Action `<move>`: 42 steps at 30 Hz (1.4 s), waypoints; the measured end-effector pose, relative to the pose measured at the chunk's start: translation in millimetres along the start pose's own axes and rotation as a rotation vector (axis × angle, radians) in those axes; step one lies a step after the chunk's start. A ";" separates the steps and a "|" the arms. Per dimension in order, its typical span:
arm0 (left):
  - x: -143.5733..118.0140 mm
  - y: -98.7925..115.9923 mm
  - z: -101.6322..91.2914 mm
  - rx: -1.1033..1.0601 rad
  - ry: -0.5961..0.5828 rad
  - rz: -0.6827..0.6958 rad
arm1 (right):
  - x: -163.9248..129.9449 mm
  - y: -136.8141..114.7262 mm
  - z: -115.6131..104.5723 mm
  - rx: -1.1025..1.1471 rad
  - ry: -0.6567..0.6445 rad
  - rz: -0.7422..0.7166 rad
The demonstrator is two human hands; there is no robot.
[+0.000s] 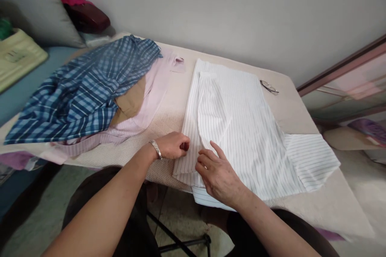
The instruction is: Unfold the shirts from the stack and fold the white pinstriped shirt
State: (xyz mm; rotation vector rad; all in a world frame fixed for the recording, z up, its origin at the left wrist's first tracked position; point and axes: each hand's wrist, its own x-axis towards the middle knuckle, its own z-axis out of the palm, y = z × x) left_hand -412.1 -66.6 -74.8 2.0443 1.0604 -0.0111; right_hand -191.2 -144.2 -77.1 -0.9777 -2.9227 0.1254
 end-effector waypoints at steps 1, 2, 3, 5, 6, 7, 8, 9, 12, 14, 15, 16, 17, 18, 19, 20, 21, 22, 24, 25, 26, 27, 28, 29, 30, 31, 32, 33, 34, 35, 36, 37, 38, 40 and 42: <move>0.4 -0.1 0.5 0.002 0.000 -0.006 | 0.2 -0.3 -0.3 -0.022 -0.021 0.002; 0.8 -0.6 1.0 0.009 0.001 -0.011 | 0.7 -0.8 0.0 -0.045 -0.044 0.003; 1.1 -1.3 1.5 0.018 0.006 -0.015 | 1.4 -1.3 0.6 -0.064 -0.064 0.000; 1.3 -2.9 2.4 0.036 0.017 -0.018 | 2.7 -2.2 1.7 -0.080 -0.090 -0.005; 1.2 -3.3 2.6 0.043 0.020 -0.020 | 3.2 -2.6 1.9 -0.077 -0.096 -0.006; 0.9 -2.9 2.7 0.051 0.020 -0.021 | 3.5 -2.9 1.7 -0.072 -0.100 -0.006; 0.7 -1.5 3.0 0.063 0.022 -0.026 | 3.6 -3.1 1.3 -0.067 -0.103 -0.003; 0.5 0.8 3.8 0.084 0.035 -0.039 | 3.6 -3.2 0.9 -0.062 -0.108 0.002; 3.1 11.6 12.4 0.227 0.240 -0.112 | 3.6 -2.6 1.2 -0.036 -0.120 0.022; 8.9 16.5 25.9 0.365 0.460 -0.108 | 4.1 -2.2 2.8 -0.003 -0.121 0.038; 13.1 16.7 34.8 0.431 0.546 -0.077 | 4.2 -2.3 3.7 0.013 -0.115 0.049; 17.8 15.2 44.7 0.487 0.610 -0.046 | 4.2 -2.8 4.3 0.030 -0.106 0.059; 22.9 12.1 55.0 0.530 0.655 -0.028 | 4.1 -3.5 4.3 0.049 -0.093 0.068; 27.9 7.8 65.3 0.554 0.690 -0.037 | 3.9 -4.2 3.6 0.075 -0.073 0.076; 32.6 3.0 74.8 0.562 0.720 -0.061 | 4.0 -4.5 2.0 0.110 -0.049 0.082; 36.8 -1.9 83.1 0.562 0.743 -0.083 | 4.8 -3.7 -0.5 0.152 -0.020 0.087; 40.2 -6.3 89.9 0.559 0.762 -0.098 | 6.9 -1.0 -3.7 0.196 0.018 0.098; 42.8 -9.8 95.0 0.558 0.776 -0.098 | 11.2 4.2 -7.4 0.232 0.064 0.127; 45.6 -13.8 100.4 0.567 0.791 -0.081 | 28.6 24.6 -14.9 0.259 0.148 0.267; 46.0 -14.6 101.2 0.572 0.797 -0.079 | 42.6 40.0 -17.7 0.248 0.175 0.372; 46.1 -14.7 101.2 0.575 0.801 -0.083 | 60.2 58.2 -19.2 0.225 0.194 0.492; 46.0 -14.6 100.7 0.578 0.803 -0.087 | 80.8 78.4 -19.4 0.203 0.195 0.609; 45.7 -14.5 100.1 0.581 0.802 -0.090 | 103.7 99.4 -18.1 0.172 0.209 0.706; 45.4 -14.5 99.4 0.583 0.800 -0.091 | 127.6 119.7 -15.5 0.160 0.227 0.793; 45.2 -14.7 98.8 0.584 0.797 -0.088 | 151.2 138.3 -12.1 0.179 0.226 0.888; 44.9 -15.1 98.2 0.585 0.791 -0.082 | 172.7 154.2 -8.5 0.220 0.215 0.966; 44.6 -15.6 97.8 0.585 0.785 -0.077 | 190.5 167.0 -5.3 0.259 0.205 1.018; 44.2 -16.2 97.3 0.583 0.780 -0.074 | 202.9 176.9 -3.4 0.292 0.200 1.054; 43.8 -16.7 96.8 0.579 0.775 -0.075 | 208.5 184.1 -3.1 0.311 0.206 1.076; 43.3 -17.1 96.3 0.574 0.770 -0.075 | 206.4 189.6 -4.8 0.314 0.224 1.092; 42.9 -17.3 95.8 0.569 0.765 -0.076 | 196.3 193.9 -8.4 0.303 0.253 1.111; 42.5 -17.4 95.4 0.562 0.761 -0.076 | 178.5 197.6 -13.7 0.280 0.299 1.142; 42.3 -17.3 95.2 0.555 0.758 -0.074 | 154.2 201.0 -20.2 0.240 0.347 1.185; 42.4 -16.7 95.2 0.540 0.762 -0.070 | 93.5 206.9 -33.9 0.091 0.487 1.306; 42.9 -16.0 95.8 0.528 0.774 -0.068 | 34.0 209.6 -44.9 -0.094 0.473 1.426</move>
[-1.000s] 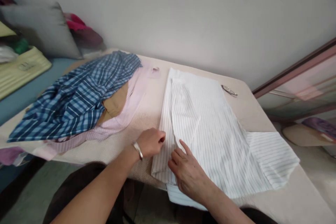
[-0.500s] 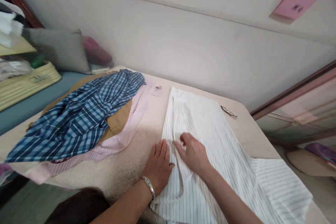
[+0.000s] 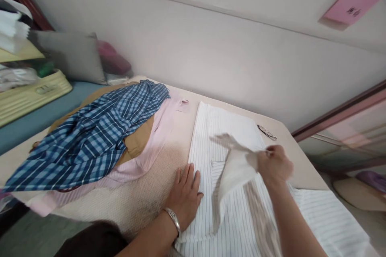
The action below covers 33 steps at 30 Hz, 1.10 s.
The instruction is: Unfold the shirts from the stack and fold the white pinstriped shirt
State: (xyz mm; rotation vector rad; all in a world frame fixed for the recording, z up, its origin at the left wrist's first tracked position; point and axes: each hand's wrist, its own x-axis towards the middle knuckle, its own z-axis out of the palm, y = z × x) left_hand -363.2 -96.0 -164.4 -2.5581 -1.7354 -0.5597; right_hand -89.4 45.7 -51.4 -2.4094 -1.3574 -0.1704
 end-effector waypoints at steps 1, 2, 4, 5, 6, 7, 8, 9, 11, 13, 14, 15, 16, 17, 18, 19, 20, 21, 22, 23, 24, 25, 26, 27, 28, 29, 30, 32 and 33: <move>0.0 0.5 0.2 -0.002 0.005 -0.003 | -0.9 21.0 -9.2 -0.082 0.020 -0.014; -0.1 0.9 0.3 -0.002 0.008 -0.006 | -3.2 34.9 -15.4 -0.146 0.047 -0.055; -0.3 1.5 0.1 0.007 0.009 -0.006 | -10.4 37.2 -18.0 -0.192 0.104 -0.186; -0.4 1.6 -0.1 0.015 0.008 -0.004 | -14.3 26.1 -14.3 -0.169 0.107 -0.253; -0.4 1.6 -0.3 0.023 0.007 -0.002 | -17.6 8.4 -7.5 -0.127 0.074 -0.303; -0.3 1.6 -0.4 0.031 0.006 0.001 | -19.9 -14.0 2.0 -0.068 -0.017 -0.326; -0.2 1.6 -0.4 0.038 0.003 0.002 | -21.3 -38.7 13.6 -0.014 -0.151 -0.326; 0.0 1.6 -0.2 0.044 -0.001 0.000 | -21.8 -63.6 26.8 0.025 -0.290 -0.288; 0.7 1.6 0.4 0.051 -0.009 -0.005 | -21.5 -106.5 54.6 0.054 -0.453 -0.207; 1.4 1.6 0.9 0.051 -0.014 -0.007 | -21.5 -133.6 79.3 0.051 -0.493 -0.171; 1.7 1.6 1.0 0.048 -0.015 -0.005 | -22.0 -140.9 89.0 0.044 -0.488 -0.172; 1.9 1.6 0.8 0.043 -0.016 -0.001 | -22.7 -144.7 96.7 0.038 -0.482 -0.177; 2.0 1.7 0.5 0.037 -0.017 -0.001 | -23.7 -145.8 102.3 0.031 -0.470 -0.187; 2.1 1.9 0.1 0.030 -0.017 -0.002 | -24.6 -145.1 106.1 0.023 -0.454 -0.202; 2.1 2.2 -0.3 0.022 -0.016 -0.004 | -25.5 -143.2 108.4 0.012 -0.437 -0.222; 2.0 2.5 -0.6 0.014 -0.014 -0.006 | -26.1 -141.0 109.7 0.001 -0.421 -0.245; 2.0 2.9 -0.9 0.009 -0.011 -0.008 | -26.4 -138.9 110.3 -0.011 -0.406 -0.271; 1.9 3.3 -1.2 0.006 -0.007 -0.011 | -26.4 -137.2 110.6 -0.022 -0.395 -0.298; 1.9 3.7 -1.5 0.004 -0.003 -0.012 | -26.1 -136.1 110.6 -0.031 -0.387 -0.325; 1.8 4.1 -1.9 0.003 0.001 -0.013 | -25.8 -135.7 110.5 -0.039 -0.378 -0.349; 1.8 4.5 -2.5 0.004 0.002 -0.016 | -25.5 -136.1 110.4 -0.044 -0.367 -0.368; 1.9 4.8 -3.2 0.004 0.002 -0.017 | -25.5 -137.4 110.5 -0.049 -0.353 -0.380; 2.0 5.2 -3.9 0.004 0.001 -0.016 | -25.8 -139.4 111.1 -0.049 -0.326 -0.398; 2.2 5.5 -4.5 0.005 -0.001 -0.014 | -26.4 -142.4 112.3 -0.042 -0.285 -0.435; 2.4 5.8 -4.9 0.008 0.001 -0.010 | -26.9 -146.4 114.6 -0.025 -0.237 -0.495; 2.7 6.0 -4.9 0.012 0.003 -0.006 | -27.1 -151.5 118.2 0.000 -0.197 -0.575; 2.9 6.0 -4.3 0.018 0.007 -0.001 | -26.4 -157.6 123.3 0.024 -0.181 -0.657; 3.2 5.4 -1.3 0.034 0.024 0.012 | -20.1 -172.5 137.4 0.049 -0.238 -0.757; 3.0 4.8 1.1 0.042 0.037 0.026 | -13.7 -180.8 145.9 0.043 -0.300 -0.755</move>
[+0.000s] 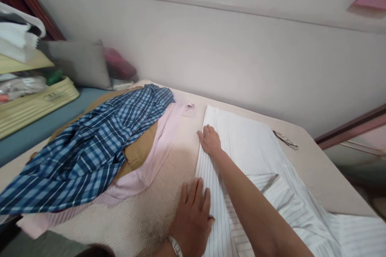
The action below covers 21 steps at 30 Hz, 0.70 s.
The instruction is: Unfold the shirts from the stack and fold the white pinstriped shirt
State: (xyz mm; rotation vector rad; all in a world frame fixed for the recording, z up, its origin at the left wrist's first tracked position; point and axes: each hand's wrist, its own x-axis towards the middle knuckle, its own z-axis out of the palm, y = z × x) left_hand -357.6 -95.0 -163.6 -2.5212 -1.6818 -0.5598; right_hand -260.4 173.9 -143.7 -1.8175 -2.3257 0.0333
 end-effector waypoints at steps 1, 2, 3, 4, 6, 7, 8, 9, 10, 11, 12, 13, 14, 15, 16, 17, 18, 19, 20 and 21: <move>-0.7 -0.7 3.0 0.010 0.014 0.012 | 14.0 0.9 5.7 0.011 -0.053 0.024; -1.7 -1.4 6.5 0.020 0.027 0.021 | 29.4 3.1 11.1 0.018 -0.091 0.051; -3.3 -2.1 10.7 0.031 0.043 0.036 | 45.6 6.6 15.9 0.021 -0.109 0.073; -5.2 -2.6 15.6 0.043 0.057 0.048 | 62.1 10.9 20.1 0.024 -0.112 0.085; -9.4 -2.7 28.1 0.078 0.089 0.054 | 94.5 20.6 27.4 0.033 -0.107 0.096; -11.1 -2.0 35.9 0.106 0.117 0.048 | 109.7 25.4 30.5 0.039 -0.103 0.104; -12.3 -1.0 44.8 0.141 0.154 0.040 | 124.0 29.9 33.4 0.045 -0.098 0.111; -12.6 0.3 54.5 0.179 0.210 0.027 | 137.2 33.9 36.0 0.050 -0.092 0.119; -11.9 1.9 64.7 0.215 0.286 0.009 | 149.2 37.5 38.2 0.054 -0.085 0.125; -10.3 3.3 74.6 0.244 0.378 -0.010 | 159.6 40.7 40.0 0.056 -0.079 0.131; -8.0 4.6 83.5 0.264 0.470 -0.034 | 168.3 43.3 41.2 0.055 -0.077 0.137; -5.3 5.4 90.5 0.273 0.546 -0.057 | 174.7 45.4 41.8 0.051 -0.078 0.144; -2.8 5.7 94.7 0.274 0.598 -0.081 | 178.7 46.8 41.7 0.047 -0.082 0.150; -0.9 5.4 95.6 0.268 0.622 -0.104 | 180.0 47.5 41.0 0.042 -0.089 0.156; 0.2 4.6 92.7 0.258 0.626 -0.113 | 178.3 47.4 39.7 0.041 -0.098 0.158; 0.1 3.5 86.1 0.241 0.607 -0.097 | 173.6 46.4 37.9 0.042 -0.109 0.157; -1.0 2.3 76.4 0.214 0.558 -0.066 | 166.0 44.4 35.7 0.044 -0.121 0.151; -2.9 1.1 64.4 0.178 0.475 -0.031 | 155.7 41.4 33.1 0.046 -0.136 0.141; -5.2 0.1 51.2 0.135 0.365 0.006 | 142.9 37.2 29.9 0.047 -0.151 0.128; -7.4 -0.6 37.9 0.088 0.235 0.030 | 128.0 31.9 25.9 0.047 -0.166 0.114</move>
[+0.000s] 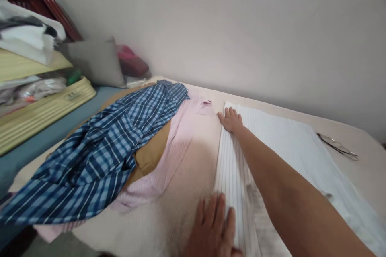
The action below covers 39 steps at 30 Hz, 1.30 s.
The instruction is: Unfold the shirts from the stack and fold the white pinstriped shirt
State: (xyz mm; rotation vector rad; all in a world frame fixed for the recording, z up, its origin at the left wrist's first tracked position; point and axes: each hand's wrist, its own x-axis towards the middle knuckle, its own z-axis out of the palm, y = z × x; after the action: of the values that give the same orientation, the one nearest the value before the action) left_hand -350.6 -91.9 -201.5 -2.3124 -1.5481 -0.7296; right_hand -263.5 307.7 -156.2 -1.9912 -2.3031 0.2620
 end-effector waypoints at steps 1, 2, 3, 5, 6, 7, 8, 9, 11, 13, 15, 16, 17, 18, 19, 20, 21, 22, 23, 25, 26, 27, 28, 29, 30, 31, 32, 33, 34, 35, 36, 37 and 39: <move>1.2 -1.5 -12.5 -0.047 -0.115 -0.005 | -18.1 -4.3 -1.9 -0.002 -0.015 -0.011; 3.0 -2.7 -23.5 -0.089 -0.211 -0.025 | -38.4 -9.0 -4.8 -0.001 -0.034 -0.015; 5.8 -3.8 -33.0 -0.126 -0.279 -0.050 | -60.7 -13.7 -8.9 0.011 -0.062 -0.036; 14.8 -7.4 -48.8 -0.204 -0.361 -0.066 | -112.6 -21.0 -21.2 0.066 -0.151 -0.129; 21.3 -10.7 -56.1 -0.254 -0.396 -0.059 | -142.6 -22.8 -29.1 0.094 -0.203 -0.187; 28.9 -15.4 -63.4 -0.312 -0.430 -0.051 | -175.5 -23.0 -37.9 0.123 -0.238 -0.246; 37.4 -21.7 -70.7 -0.374 -0.462 -0.059 | -211.0 -22.0 -47.1 0.149 -0.247 -0.297; 46.3 -29.3 -77.9 -0.444 -0.490 -0.093 | -248.5 -20.1 -56.5 0.172 -0.235 -0.332; 62.7 -46.9 -90.1 -0.525 -0.512 -0.244 | -324.6 -15.5 -73.6 0.245 -0.151 -0.409; 73.9 -62.8 -97.4 -0.535 -0.470 -0.330 | -392.3 -12.6 -84.8 0.307 -0.202 -0.459; 78.3 -71.2 -100.0 -0.539 -0.459 -0.373 | -441.4 -12.7 -85.7 0.282 -0.263 -0.487; 78.2 -71.9 -100.0 -0.548 -0.464 -0.376 | -457.6 -13.8 -82.2 0.229 -0.281 -0.503; 77.1 -70.6 -99.2 -0.560 -0.473 -0.367 | -468.5 -15.5 -76.8 0.158 -0.289 -0.529; 75.5 -67.7 -98.0 -0.574 -0.480 -0.351 | -474.5 -17.6 -70.4 0.079 -0.288 -0.561; 73.5 -64.0 -96.5 -0.586 -0.487 -0.332 | -476.9 -19.8 -64.1 0.006 -0.283 -0.598; 71.7 -60.1 -94.8 -0.594 -0.495 -0.313 | -476.6 -21.7 -58.6 -0.051 -0.274 -0.635; 70.2 -56.5 -93.1 -0.595 -0.504 -0.295 | -474.8 -23.0 -54.5 -0.091 -0.260 -0.669; 69.0 -53.7 -91.6 -0.589 -0.514 -0.280 | -472.5 -23.5 -52.0 -0.114 -0.242 -0.693; 68.3 -51.8 -90.4 -0.572 -0.527 -0.266 | -470.2 -23.0 -51.0 -0.122 -0.228 -0.708; 67.7 -50.0 -88.9 -0.518 -0.552 -0.240 | -467.3 -19.9 -52.3 -0.104 -0.217 -0.710; 67.5 -49.7 -88.6 -0.486 -0.563 -0.228 | -466.9 -17.8 -53.5 -0.087 -0.219 -0.702; 67.4 -49.3 -88.5 -0.455 -0.571 -0.215 | -466.9 -15.7 -54.5 -0.070 -0.223 -0.692; 67.0 -48.4 -88.5 -0.425 -0.574 -0.203 | -467.2 -13.9 -55.0 -0.055 -0.227 -0.681; 66.3 -47.1 -88.4 -0.397 -0.572 -0.191 | -467.6 -12.5 -54.8 -0.045 -0.233 -0.672; 65.3 -45.1 -88.0 -0.367 -0.567 -0.180 | -467.8 -11.5 -54.0 -0.038 -0.238 -0.665; 63.9 -42.5 -87.3 -0.332 -0.556 -0.167 | -467.9 -10.9 -52.7 -0.033 -0.243 -0.660; 62.1 -39.6 -85.9 -0.294 -0.536 -0.150 | -467.9 -10.6 -51.3 -0.029 -0.247 -0.657; 59.9 -36.7 -83.8 -0.260 -0.509 -0.127 | -467.7 -10.5 -50.0 -0.025 -0.251 -0.655; 57.4 -34.0 -80.9 -0.231 -0.477 -0.097 | -467.5 -10.5 -49.1 -0.020 -0.255 -0.654; 54.8 -31.8 -77.4 -0.208 -0.446 -0.064 | -467.3 -10.6 -48.6 -0.016 -0.258 -0.654; 52.3 -30.2 -73.6 -0.191 -0.421 -0.030 | -467.2 -10.7 -48.7 -0.013 -0.261 -0.652; 50.0 -29.3 -69.7 -0.179 -0.408 -0.002 | -467.0 -10.9 -49.5 -0.014 -0.263 -0.651; 47.0 -29.3 -63.6 -0.158 -0.412 0.028 | -466.7 -11.7 -52.6 -0.019 -0.271 -0.651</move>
State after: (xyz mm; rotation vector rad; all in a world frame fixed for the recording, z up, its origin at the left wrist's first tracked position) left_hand -379.7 -73.9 -124.3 -2.7281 -1.6643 -0.3944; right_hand -196.2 -151.1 -80.5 -1.1595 -2.9649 0.4708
